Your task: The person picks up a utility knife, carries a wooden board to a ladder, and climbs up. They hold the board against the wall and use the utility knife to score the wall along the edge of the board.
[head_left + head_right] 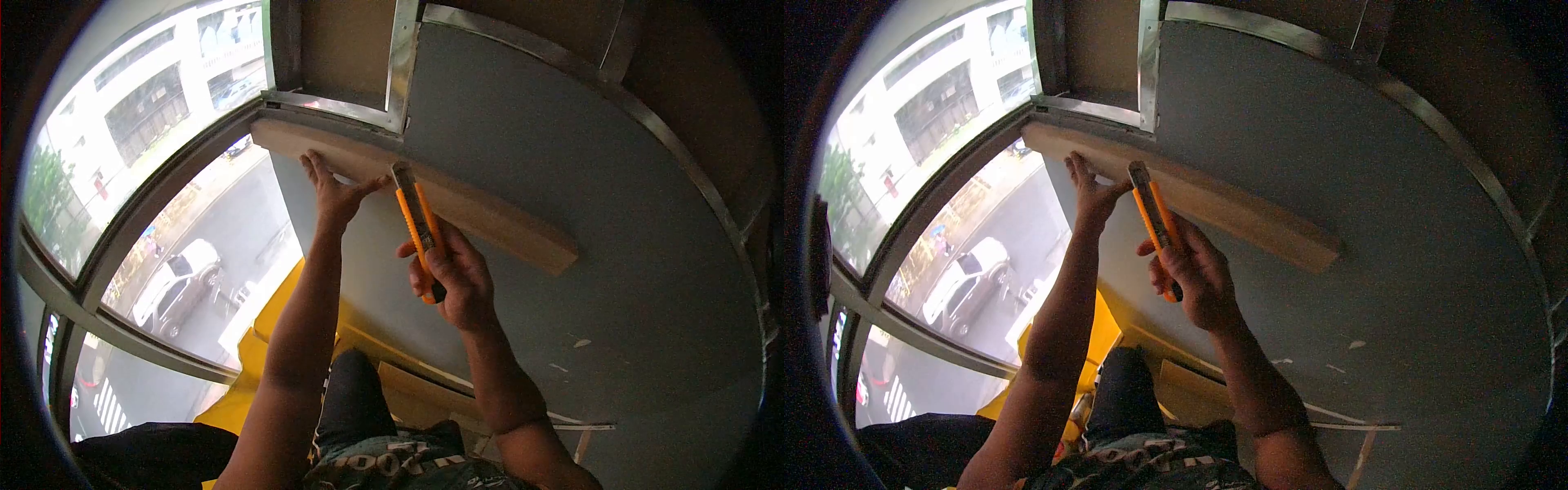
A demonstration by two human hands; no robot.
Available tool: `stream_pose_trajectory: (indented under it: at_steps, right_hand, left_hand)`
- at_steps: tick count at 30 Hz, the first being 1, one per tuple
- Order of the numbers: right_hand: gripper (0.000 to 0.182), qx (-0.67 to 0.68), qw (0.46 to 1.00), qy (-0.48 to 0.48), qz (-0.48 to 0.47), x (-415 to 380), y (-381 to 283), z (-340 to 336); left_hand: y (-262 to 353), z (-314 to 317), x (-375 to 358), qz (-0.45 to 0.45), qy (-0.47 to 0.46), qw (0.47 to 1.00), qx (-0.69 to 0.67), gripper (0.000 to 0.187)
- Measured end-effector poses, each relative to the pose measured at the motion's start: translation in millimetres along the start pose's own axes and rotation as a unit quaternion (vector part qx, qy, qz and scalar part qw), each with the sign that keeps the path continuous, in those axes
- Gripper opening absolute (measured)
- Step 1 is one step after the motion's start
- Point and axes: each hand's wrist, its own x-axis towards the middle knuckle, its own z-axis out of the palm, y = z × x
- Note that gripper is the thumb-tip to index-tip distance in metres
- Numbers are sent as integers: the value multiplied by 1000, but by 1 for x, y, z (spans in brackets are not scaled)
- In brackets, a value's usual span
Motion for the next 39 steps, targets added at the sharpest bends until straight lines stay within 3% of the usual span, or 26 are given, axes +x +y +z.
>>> stream_pose_trajectory:
  at_steps: [8,11,21,25,34,37,39]
  right_hand:
    - [40,-12,999,37,-31,-10,9,-3]
    - [38,-41,997,54,-34,-12,3,1]
    - [32,-156,976,142,-54,-16,2,6]
    - [32,-176,976,116,-63,-18,4,2]
    - [34,-161,977,141,-11,-21,10,-1]
    - [37,-114,982,141,48,-19,9,-2]
    - [35,41,986,150,60,-16,14,-4]
  left_hand:
    - [1,2,2,-16,-12,997,-79,165]
    - [5,0,0,-15,-6,1000,-27,165]
    - [4,0,-1,-5,1,998,-70,165]
    - [7,-3,-2,-6,-1,1000,-20,165]
    - [11,-5,-2,-18,-3,999,-34,165]
    - [10,-5,-3,-17,0,999,-49,166]
    - [8,-2,0,-18,2,999,-47,166]
